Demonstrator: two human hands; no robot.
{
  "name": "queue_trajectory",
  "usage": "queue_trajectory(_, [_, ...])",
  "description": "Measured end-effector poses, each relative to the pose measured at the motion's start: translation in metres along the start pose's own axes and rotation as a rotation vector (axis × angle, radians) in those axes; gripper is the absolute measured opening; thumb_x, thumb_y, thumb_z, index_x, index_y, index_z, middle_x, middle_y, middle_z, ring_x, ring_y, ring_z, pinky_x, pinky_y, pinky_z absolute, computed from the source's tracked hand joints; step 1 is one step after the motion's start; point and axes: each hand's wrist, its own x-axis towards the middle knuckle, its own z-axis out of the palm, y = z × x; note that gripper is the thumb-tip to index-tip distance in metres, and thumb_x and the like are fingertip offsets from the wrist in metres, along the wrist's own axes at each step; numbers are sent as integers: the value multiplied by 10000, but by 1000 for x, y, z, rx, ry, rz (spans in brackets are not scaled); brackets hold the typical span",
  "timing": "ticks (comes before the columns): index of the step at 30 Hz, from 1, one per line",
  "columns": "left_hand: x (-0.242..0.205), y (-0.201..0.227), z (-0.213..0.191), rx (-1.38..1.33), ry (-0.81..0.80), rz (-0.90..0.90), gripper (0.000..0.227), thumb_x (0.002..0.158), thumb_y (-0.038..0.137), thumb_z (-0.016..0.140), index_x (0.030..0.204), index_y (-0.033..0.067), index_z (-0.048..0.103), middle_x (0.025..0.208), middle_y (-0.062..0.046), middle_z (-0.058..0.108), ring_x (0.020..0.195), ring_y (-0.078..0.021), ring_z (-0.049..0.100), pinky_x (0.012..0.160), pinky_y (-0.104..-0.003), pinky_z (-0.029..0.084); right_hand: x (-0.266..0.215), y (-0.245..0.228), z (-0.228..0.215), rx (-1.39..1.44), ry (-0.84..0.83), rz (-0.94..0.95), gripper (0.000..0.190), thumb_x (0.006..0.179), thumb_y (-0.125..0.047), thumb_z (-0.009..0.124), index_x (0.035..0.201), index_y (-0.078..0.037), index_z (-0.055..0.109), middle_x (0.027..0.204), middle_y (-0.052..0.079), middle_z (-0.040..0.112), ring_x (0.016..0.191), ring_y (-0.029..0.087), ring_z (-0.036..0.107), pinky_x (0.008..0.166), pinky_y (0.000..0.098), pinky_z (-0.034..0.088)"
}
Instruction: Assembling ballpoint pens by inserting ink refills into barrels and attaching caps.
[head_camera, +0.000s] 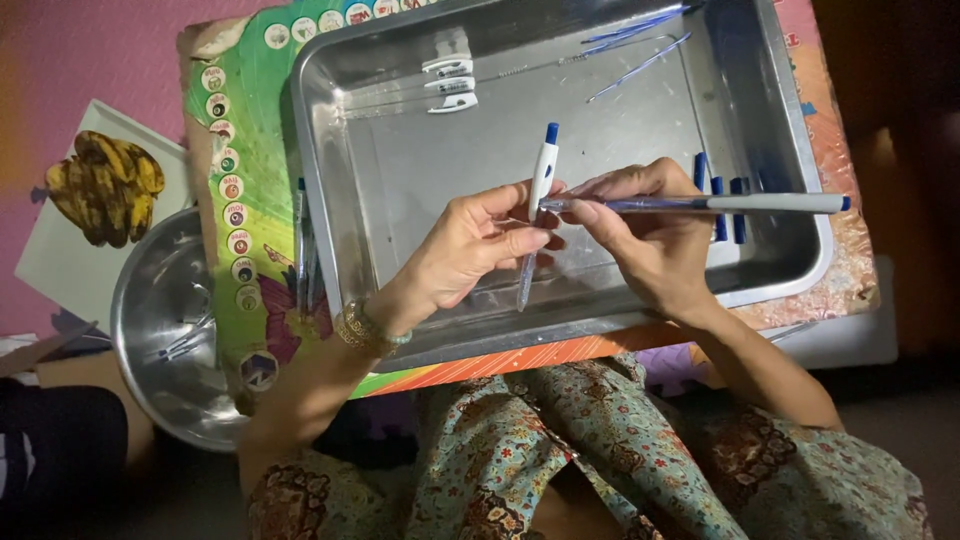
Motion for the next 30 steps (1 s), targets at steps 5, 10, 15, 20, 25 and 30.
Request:
queue_trajectory(5, [-1, -2, 2, 0, 15, 21, 531, 998, 4, 819, 1502, -14, 652, 1321, -134, 772, 1129, -231, 790, 926, -410, 711, 2, 0, -1, -42, -5, -70, 219, 1016, 97, 805, 1021, 130, 588, 955, 323, 750, 856, 371, 811, 785, 467, 673])
queue_trajectory(10, [-1, -3, 3, 19, 37, 28, 533, 1014, 14, 802, 1521, -2, 640, 1334, -162, 770, 1145, -249, 781, 928, -412, 707, -1, 12, -1, -69, 11, -106, 230, 1012, 79, 831, 1020, 111, 603, 921, 296, 756, 890, 397, 821, 790, 467, 663])
queue_trajectory(15, [1, -7, 3, 5, 28, 17, 542, 1046, 29, 765, 1563, -6, 606, 1384, -167, 750, 1172, -244, 763, 947, -408, 690, 2, 11, -3, -131, 8, -132, 210, 1031, 86, 827, 1004, 106, 620, 879, 265, 760, 940, 434, 827, 815, 476, 654])
queue_trajectory(20, [3, -15, -4, 83, 68, 73, 549, 1045, 33, 776, 1564, -8, 599, 1347, -223, 765, 1168, -288, 765, 943, -437, 698, 3, 12, -1, -224, 6, -184, 195, 1006, 101, 856, 985, 88, 662, 841, 251, 761, 938, 464, 831, 787, 477, 653])
queue_trajectory(25, [2, -25, -11, 300, 86, 151, 533, 1035, 45, 804, 1545, 42, 650, 1274, -160, 776, 1121, -169, 743, 826, -295, 702, 0, 18, -10, -630, -241, -183, 76, 972, -10, 858, 1016, -30, 800, 956, 159, 823, 719, 249, 733, 547, 325, 552])
queue_trajectory(30, [3, -20, -2, 279, 106, 180, 514, 1038, 20, 789, 1531, -12, 648, 1314, -184, 766, 1133, -141, 674, 910, -326, 689, -19, 61, -22, -515, -394, -621, 122, 983, -61, 835, 1078, -52, 757, 1055, 257, 751, 945, 443, 798, 855, 589, 701])
